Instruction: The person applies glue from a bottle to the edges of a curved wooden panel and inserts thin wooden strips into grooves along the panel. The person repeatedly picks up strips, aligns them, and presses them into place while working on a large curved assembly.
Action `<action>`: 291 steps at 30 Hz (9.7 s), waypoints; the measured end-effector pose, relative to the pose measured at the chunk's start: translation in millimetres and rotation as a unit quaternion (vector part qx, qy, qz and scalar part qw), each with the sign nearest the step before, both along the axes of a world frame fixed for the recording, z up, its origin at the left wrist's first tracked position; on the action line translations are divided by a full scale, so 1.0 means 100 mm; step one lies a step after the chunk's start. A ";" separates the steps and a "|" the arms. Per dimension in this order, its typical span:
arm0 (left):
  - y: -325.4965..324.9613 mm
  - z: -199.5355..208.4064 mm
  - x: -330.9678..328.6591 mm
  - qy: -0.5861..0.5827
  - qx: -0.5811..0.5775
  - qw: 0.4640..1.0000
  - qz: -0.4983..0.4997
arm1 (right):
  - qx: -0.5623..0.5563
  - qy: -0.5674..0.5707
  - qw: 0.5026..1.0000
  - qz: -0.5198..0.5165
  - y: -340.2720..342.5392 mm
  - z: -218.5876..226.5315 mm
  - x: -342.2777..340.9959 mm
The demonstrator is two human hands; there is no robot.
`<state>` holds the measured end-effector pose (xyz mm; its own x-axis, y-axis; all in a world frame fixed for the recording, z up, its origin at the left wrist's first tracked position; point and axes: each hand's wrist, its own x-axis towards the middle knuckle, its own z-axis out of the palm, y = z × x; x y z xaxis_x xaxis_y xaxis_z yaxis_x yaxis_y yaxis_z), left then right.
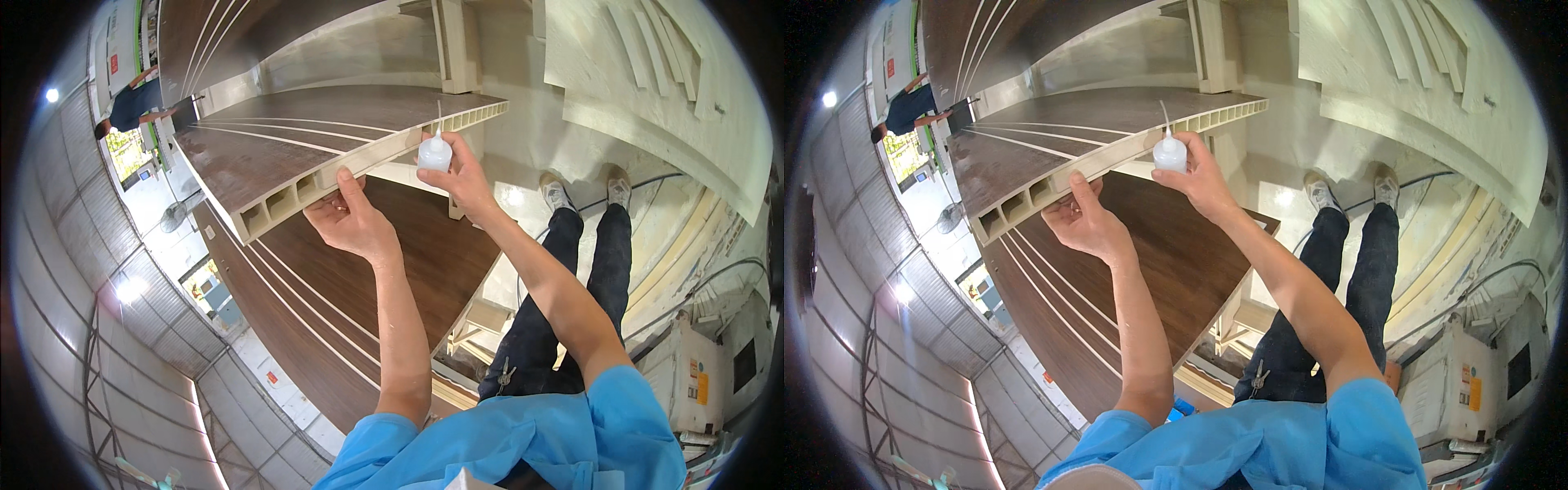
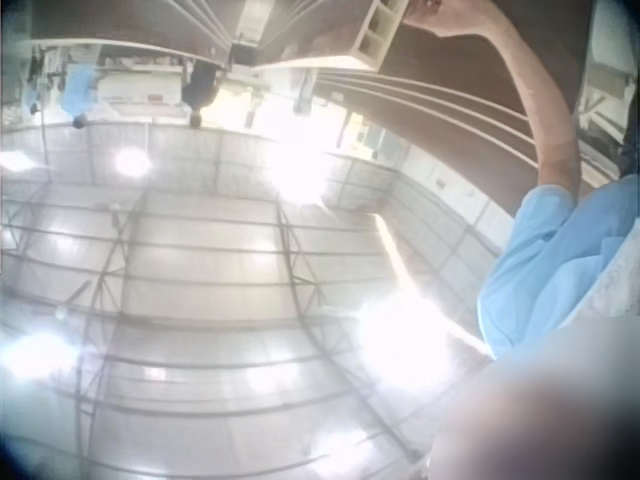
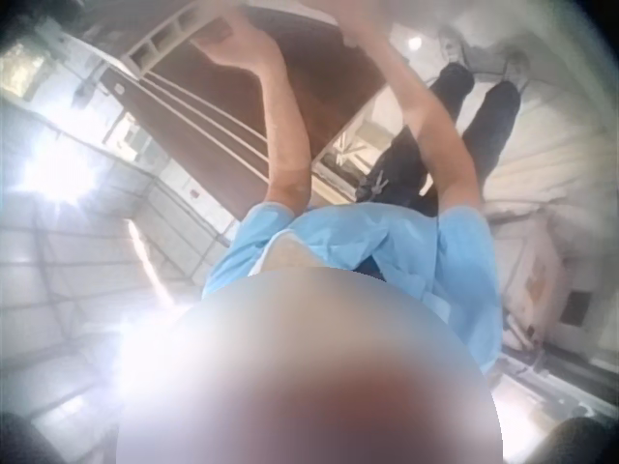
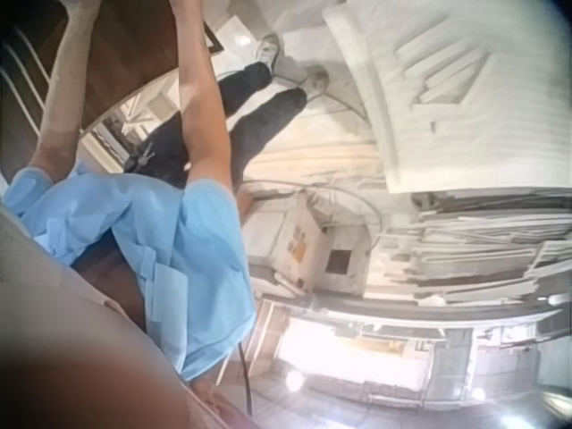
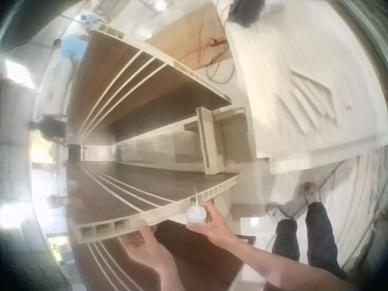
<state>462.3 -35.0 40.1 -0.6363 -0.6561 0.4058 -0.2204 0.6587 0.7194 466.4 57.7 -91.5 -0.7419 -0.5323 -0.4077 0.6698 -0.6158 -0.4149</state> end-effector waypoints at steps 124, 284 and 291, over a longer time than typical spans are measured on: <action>-0.09 -0.33 -0.17 0.101 -0.284 0.953 0.027 | 0.316 0.829 0.452 -0.091 1.23 0.84 -1.94; -0.02 -0.33 -0.20 0.172 -0.266 0.948 0.019 | 0.342 0.859 0.365 -0.109 1.26 0.92 -1.89; 0.12 -0.33 -0.25 0.206 -0.241 0.948 0.032 | 0.303 0.851 0.427 -0.028 1.24 0.25 -1.96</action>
<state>437.6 -23.2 6.7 -0.3243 -0.3641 0.8731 -0.0377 0.9272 0.3727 270.5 181.3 -66.6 -0.2420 -0.6739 0.6981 -0.9298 -0.0444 -0.3652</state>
